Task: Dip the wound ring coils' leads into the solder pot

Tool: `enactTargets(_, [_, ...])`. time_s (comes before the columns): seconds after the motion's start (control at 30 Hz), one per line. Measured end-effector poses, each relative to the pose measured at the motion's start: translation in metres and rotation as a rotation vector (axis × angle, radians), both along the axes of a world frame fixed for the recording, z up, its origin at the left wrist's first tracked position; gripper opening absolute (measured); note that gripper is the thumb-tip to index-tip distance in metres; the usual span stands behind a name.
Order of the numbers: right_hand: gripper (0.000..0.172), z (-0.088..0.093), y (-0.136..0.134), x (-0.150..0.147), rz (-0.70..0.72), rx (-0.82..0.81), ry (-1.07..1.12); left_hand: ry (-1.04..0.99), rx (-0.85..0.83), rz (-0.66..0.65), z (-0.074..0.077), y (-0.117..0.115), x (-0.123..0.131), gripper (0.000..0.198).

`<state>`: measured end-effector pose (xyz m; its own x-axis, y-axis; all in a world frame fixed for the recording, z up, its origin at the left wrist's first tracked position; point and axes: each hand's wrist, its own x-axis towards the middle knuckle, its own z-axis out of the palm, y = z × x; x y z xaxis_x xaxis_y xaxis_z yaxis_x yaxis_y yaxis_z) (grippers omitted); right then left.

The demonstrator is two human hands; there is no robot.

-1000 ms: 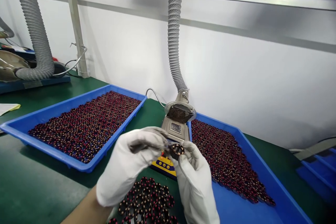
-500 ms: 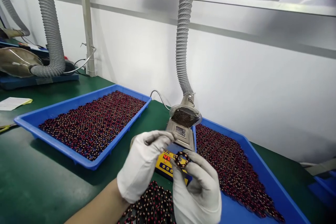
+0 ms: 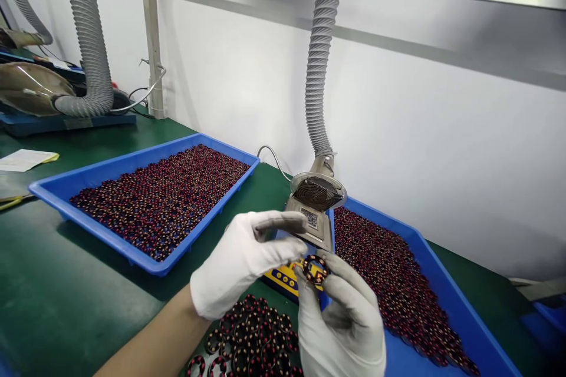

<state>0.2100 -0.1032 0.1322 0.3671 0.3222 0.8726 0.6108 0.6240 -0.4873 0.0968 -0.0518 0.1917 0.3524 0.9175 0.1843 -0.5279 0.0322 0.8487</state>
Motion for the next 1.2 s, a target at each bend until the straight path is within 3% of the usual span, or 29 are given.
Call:
enactTargets(0.07, [0.049, 0.000, 0.000, 0.000, 0.008, -0.004, -0.008, 0.075, -0.013, -0.064, 0.002, 0.000, 0.001, 0.021])
enactTargets(0.17, [0.047, 0.002, 0.002, 0.000, 0.036, -0.017, -0.001, 0.086, -0.036, -0.043, -0.001, 0.002, 0.007, 0.014])
enactTargets(0.37, [0.048, 0.007, 0.000, -0.004, 0.109, -0.021, 0.103, -0.160, -0.037, 0.362, -0.012, 0.015, 0.003, 0.019])
enactTargets(0.47, [0.046, 0.006, -0.002, 0.006, 0.162, -0.104, 0.161, 0.047, 0.064, 0.415, -0.020, 0.014, -0.015, 0.016])
enactTargets(0.57, [0.029, 0.011, 0.003, 0.032, 0.164, -0.327, 0.211, 0.496, 0.407, 0.292, -0.051, 0.009, -0.041, 0.010])
enactTargets(0.63, [0.026, 0.020, 0.015, 0.055, 0.156, -0.539, 0.246, 0.700, 0.672, 0.221, -0.085, 0.010, -0.059, 0.018])
enactTargets(0.67, [0.029, 0.026, 0.024, 0.066, 0.169, -0.647, 0.253, 0.806, 0.719, 0.185, -0.104, 0.013, -0.067, 0.019])
enactTargets(0.77, [0.035, 0.040, 0.059, 0.096, 0.236, -0.826, 0.212, 1.076, 0.661, 0.129, -0.158, 0.028, -0.082, 0.018])
enactTargets(0.83, [0.038, 0.040, 0.086, 0.112, 0.221, -0.882, 0.108, 1.191, 0.578, 0.087, -0.181, 0.039, -0.085, 0.021])
enactTargets(0.9, [0.040, 0.032, 0.112, 0.126, 0.166, -0.936, -0.013, 1.245, 0.552, 0.050, -0.192, 0.047, -0.085, 0.023])
enactTargets(1.03, [0.041, 0.011, 0.151, 0.147, 0.041, -1.022, -0.160, 1.246, 0.613, 0.055, -0.195, 0.051, -0.083, 0.023])
enactTargets(1.2, [0.038, 0.009, 0.169, 0.149, -0.143, -1.068, -0.359, 1.225, 0.620, 0.057, -0.196, 0.048, -0.083, 0.020])
